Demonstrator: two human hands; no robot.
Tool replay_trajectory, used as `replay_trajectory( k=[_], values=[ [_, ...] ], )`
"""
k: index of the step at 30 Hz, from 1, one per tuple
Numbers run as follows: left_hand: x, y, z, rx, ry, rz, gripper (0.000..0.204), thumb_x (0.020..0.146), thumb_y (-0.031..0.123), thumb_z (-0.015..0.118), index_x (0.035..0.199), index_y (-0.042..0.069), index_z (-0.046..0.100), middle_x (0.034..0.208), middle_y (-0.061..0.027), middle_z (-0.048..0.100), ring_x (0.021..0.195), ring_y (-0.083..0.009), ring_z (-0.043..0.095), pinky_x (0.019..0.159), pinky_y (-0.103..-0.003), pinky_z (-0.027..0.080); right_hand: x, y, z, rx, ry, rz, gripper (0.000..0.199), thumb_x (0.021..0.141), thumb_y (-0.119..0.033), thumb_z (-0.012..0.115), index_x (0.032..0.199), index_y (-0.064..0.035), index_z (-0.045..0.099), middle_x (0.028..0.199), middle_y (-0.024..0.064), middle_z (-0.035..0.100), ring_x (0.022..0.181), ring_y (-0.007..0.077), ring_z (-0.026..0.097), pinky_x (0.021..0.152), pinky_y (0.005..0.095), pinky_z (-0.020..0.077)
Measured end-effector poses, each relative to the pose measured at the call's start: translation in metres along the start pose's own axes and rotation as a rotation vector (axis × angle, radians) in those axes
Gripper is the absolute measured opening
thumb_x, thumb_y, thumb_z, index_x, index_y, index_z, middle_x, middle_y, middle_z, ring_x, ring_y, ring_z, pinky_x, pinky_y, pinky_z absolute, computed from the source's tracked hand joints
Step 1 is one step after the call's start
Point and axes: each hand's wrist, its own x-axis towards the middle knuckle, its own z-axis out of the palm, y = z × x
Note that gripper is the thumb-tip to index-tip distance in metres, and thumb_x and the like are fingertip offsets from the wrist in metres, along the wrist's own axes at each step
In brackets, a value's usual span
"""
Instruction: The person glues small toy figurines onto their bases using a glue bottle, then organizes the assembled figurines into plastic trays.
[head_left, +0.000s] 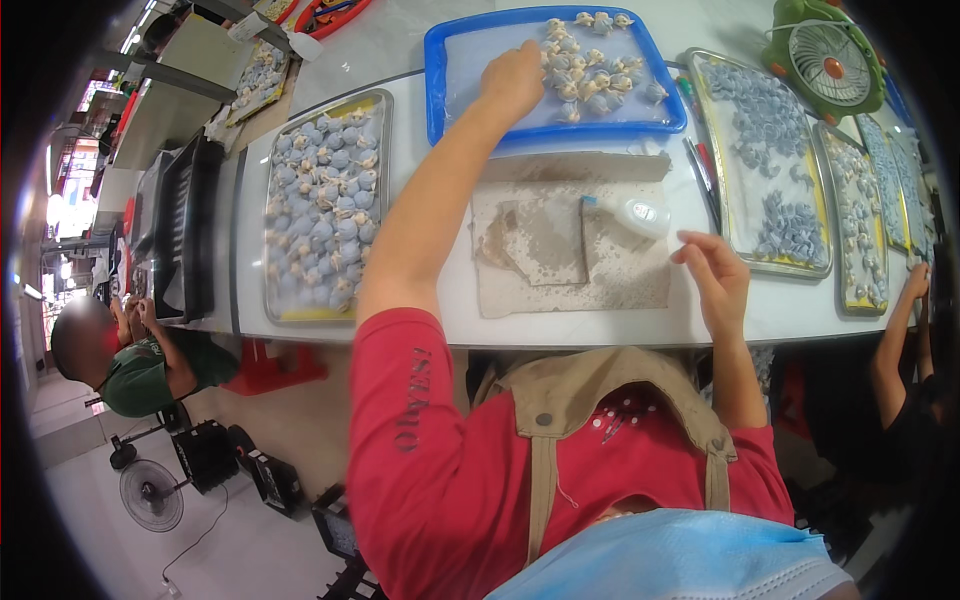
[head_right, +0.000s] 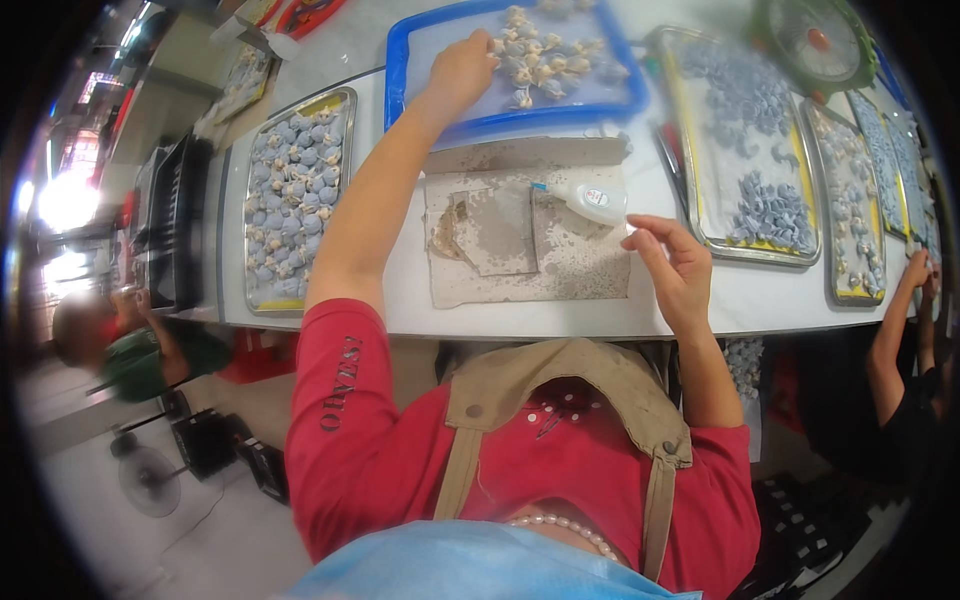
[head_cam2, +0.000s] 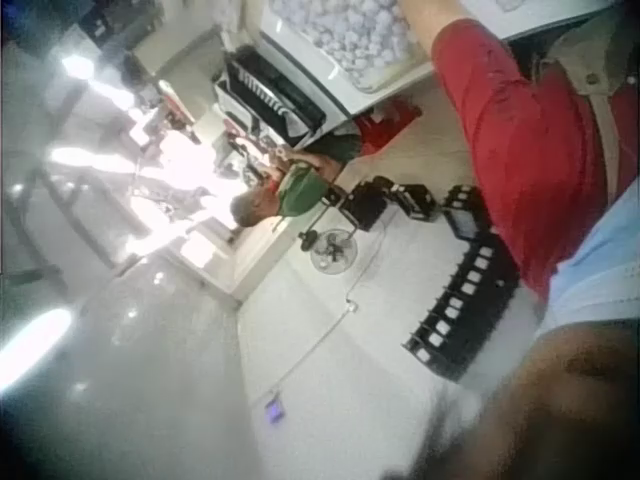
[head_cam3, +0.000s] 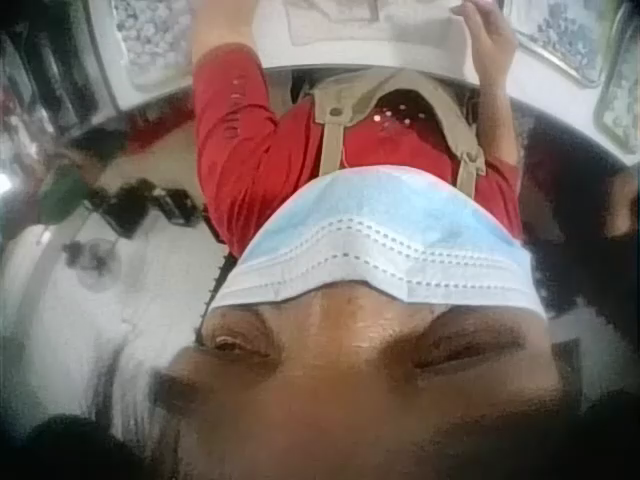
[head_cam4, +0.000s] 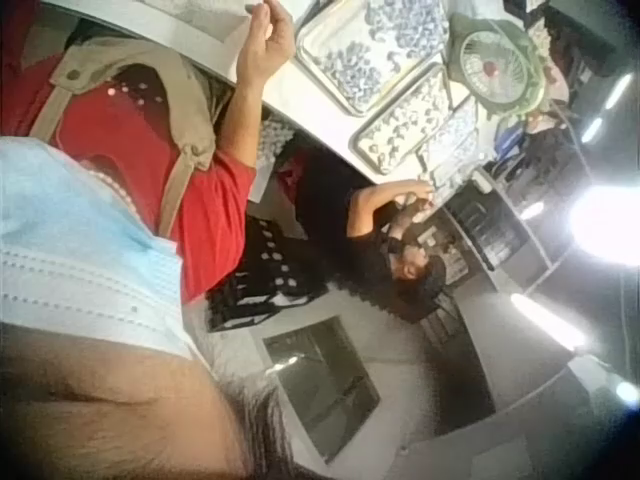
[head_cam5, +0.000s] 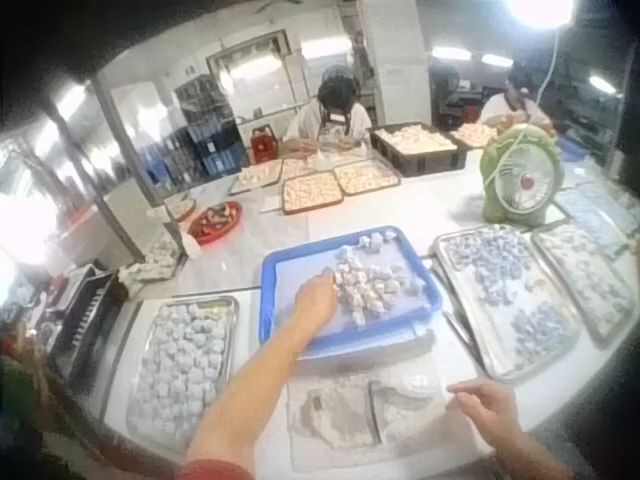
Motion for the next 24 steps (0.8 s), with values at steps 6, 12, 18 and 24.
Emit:
replay_trajectory(
  k=[6, 12, 18, 24],
  values=[
    [-0.029, -0.032, -0.010, -0.063, 0.030, 0.121, 0.035, 0.084, 0.012, 0.055, 0.119, 0.011, 0.054, 0.096, -0.0183, 0.061, 0.087, -0.0301, 0.060, 0.075, -0.038, 0.047, 0.031, -0.006, 0.012, -0.509, 0.074, -0.267, 0.029, 0.083, -0.012, 0.062, 0.110, -0.0026, 0.059, 0.096, 0.0106, 0.063, 0.091, 0.0207, 0.057, 0.082, 0.0290, 0.0428],
    [-0.123, 0.022, -0.077, -1.433, 0.006, -0.311, 0.031, 0.087, 0.012, 0.058, 0.116, 0.001, 0.052, 0.097, -0.0069, 0.060, 0.083, -0.0119, 0.058, 0.072, -0.024, 0.050, 0.035, -0.001, 0.021, -0.650, -0.017, -0.280, 0.031, 0.081, -0.016, 0.064, 0.109, -0.0023, 0.058, 0.099, 0.0135, 0.060, 0.088, 0.0264, 0.055, 0.079, 0.0331, 0.0432],
    [-0.232, 0.069, -0.054, -2.016, -0.154, -0.399, 0.033, 0.088, 0.005, 0.054, 0.120, 0.005, 0.047, 0.109, -0.0090, 0.057, 0.088, -0.0143, 0.057, 0.076, -0.021, 0.048, 0.026, 0.005, 0.023, -0.747, -0.061, -0.175, 0.037, 0.076, -0.015, 0.068, 0.109, -0.0008, 0.057, 0.093, 0.0101, 0.058, 0.080, 0.0201, 0.054, 0.072, 0.0285, 0.0429],
    [-0.265, 0.108, -0.031, -2.105, -0.346, -0.596, 0.028, 0.091, 0.010, 0.052, 0.118, 0.005, 0.047, 0.110, -0.0078, 0.055, 0.093, -0.0156, 0.056, 0.072, -0.021, 0.047, 0.010, -0.002, 0.025, -0.263, -0.002, 0.062, 0.031, 0.080, -0.018, 0.067, 0.102, -0.0002, 0.056, 0.090, 0.0053, 0.059, 0.081, 0.0107, 0.052, 0.071, 0.0232, 0.0422]
  ],
)
